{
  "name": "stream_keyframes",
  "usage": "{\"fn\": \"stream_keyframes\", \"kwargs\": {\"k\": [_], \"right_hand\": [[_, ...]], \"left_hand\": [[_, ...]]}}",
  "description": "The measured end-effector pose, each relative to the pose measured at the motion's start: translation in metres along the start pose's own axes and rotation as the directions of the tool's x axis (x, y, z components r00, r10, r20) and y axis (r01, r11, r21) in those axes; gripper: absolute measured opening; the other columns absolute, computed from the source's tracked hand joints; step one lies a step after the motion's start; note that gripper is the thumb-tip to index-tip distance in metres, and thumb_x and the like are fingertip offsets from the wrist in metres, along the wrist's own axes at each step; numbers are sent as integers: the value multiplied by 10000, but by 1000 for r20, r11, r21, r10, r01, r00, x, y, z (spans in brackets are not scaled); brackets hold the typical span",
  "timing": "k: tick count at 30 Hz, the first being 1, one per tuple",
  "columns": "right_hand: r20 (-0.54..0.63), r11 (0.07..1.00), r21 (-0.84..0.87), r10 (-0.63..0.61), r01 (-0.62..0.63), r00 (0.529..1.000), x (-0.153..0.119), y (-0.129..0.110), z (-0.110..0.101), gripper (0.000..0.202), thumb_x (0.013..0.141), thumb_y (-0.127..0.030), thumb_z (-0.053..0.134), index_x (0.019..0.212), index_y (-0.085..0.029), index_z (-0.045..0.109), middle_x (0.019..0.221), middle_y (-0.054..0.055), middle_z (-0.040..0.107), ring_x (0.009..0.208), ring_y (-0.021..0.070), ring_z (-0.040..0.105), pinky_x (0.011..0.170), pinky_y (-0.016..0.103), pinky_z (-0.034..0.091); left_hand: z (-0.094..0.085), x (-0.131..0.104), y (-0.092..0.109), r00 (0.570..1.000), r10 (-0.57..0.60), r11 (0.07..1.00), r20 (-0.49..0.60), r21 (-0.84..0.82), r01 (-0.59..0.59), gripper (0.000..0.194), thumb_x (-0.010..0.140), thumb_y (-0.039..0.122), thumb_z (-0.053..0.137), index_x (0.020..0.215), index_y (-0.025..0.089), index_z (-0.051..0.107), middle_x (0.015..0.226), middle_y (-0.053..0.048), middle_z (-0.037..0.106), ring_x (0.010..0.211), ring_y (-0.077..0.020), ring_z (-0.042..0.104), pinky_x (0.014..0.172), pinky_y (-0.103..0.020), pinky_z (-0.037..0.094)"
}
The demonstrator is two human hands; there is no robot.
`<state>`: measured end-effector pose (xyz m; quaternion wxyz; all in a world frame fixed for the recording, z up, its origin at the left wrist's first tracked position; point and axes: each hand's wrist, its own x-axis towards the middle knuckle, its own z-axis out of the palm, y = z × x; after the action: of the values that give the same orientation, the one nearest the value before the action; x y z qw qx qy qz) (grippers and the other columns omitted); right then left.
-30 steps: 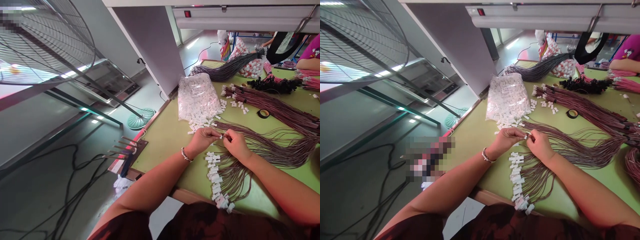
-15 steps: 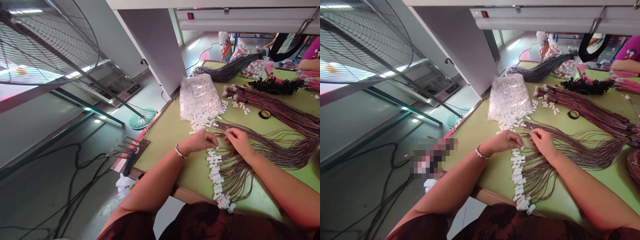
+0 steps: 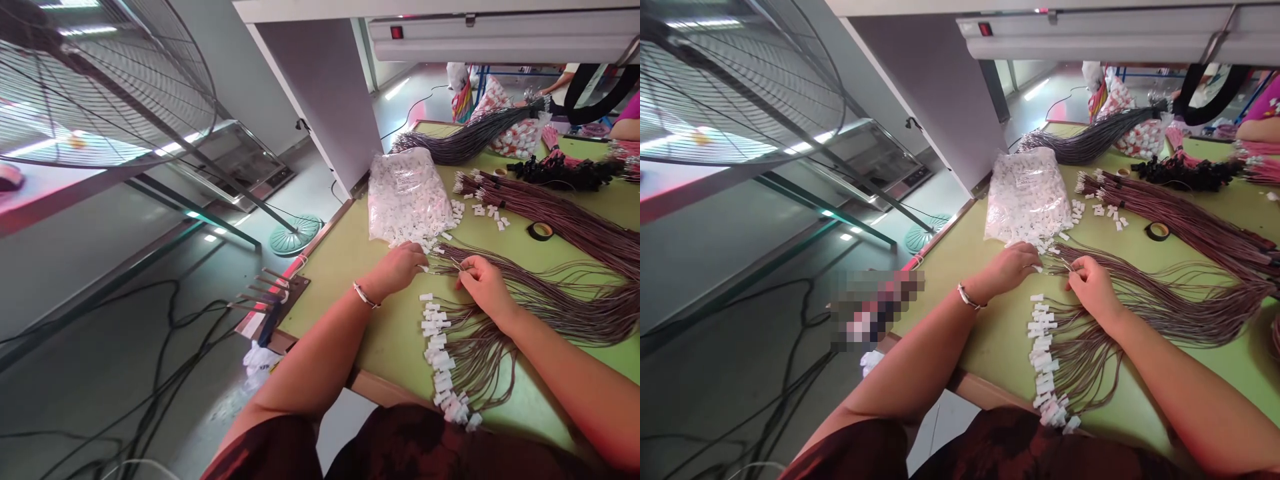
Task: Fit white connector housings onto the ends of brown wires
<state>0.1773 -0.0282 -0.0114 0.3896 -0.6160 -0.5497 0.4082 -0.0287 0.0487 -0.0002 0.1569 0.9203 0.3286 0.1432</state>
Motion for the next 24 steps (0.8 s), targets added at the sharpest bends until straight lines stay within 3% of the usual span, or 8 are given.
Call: {"fn": "stream_keyframes", "kwargs": {"k": [3,5,9,12,15,17,20,24], "right_hand": [[-10,999,34,17,-17,1000,1,2,1,111,692,-296,537,702,-186,550,545,-9,609,441,97,407,463,236,312],[-26,998,65,12,-11,1000,3,4,1,107,674,-291,548,658,-185,542,524,-18,573,476,108,447,486,234,335],[-78,996,70,-48,53,996,5,6,0,124,661,-292,570,619,-178,542,524,-37,501,501,101,420,494,230,329],[-109,991,41,-124,129,986,2,4,0,123,673,-284,570,619,-175,551,537,-41,471,513,96,398,497,226,320],[-126,982,2,-187,189,974,-3,1,1,103,686,-263,563,632,-176,556,543,-43,469,514,93,396,501,225,320],[-130,978,-20,-209,209,969,-4,0,1,97,685,-255,560,626,-180,542,541,-44,471,509,91,393,502,224,324],[-140,979,-39,-204,200,969,-5,-1,1,105,683,-248,550,607,-185,518,534,-45,466,502,90,385,498,225,326],[-140,982,-33,-191,188,971,-4,0,1,103,682,-240,539,599,-187,510,534,-46,458,502,90,383,494,224,326]], "left_hand": [[3,2,3,1000,-3,1000,-8,17,3,208,852,168,503,817,150,708,879,-96,664,868,-213,576,838,-359,462],[1,0,4,995,-70,996,-69,-52,66,193,847,183,521,863,148,710,847,-88,667,827,-203,579,809,-354,467],[-4,-3,9,955,-238,898,-176,-414,148,286,835,215,547,1086,171,676,827,-52,638,712,-134,551,702,-280,467],[1,-2,21,941,-337,640,-34,-741,203,262,783,270,631,1008,158,704,756,-31,635,618,-98,529,626,-248,457],[12,1,35,886,-430,202,170,-939,279,251,685,259,731,897,127,702,711,-28,658,612,-99,582,646,-252,485],[19,3,42,863,-445,-14,240,-965,262,230,642,214,761,839,116,691,725,-30,672,672,-111,630,722,-263,502],[24,4,43,858,-439,-155,268,-963,222,210,618,162,768,805,106,691,714,-24,676,702,-113,654,779,-256,502],[25,4,39,861,-435,-191,263,-962,197,191,604,128,769,777,106,693,722,-29,691,729,-123,669,813,-260,501]]}}
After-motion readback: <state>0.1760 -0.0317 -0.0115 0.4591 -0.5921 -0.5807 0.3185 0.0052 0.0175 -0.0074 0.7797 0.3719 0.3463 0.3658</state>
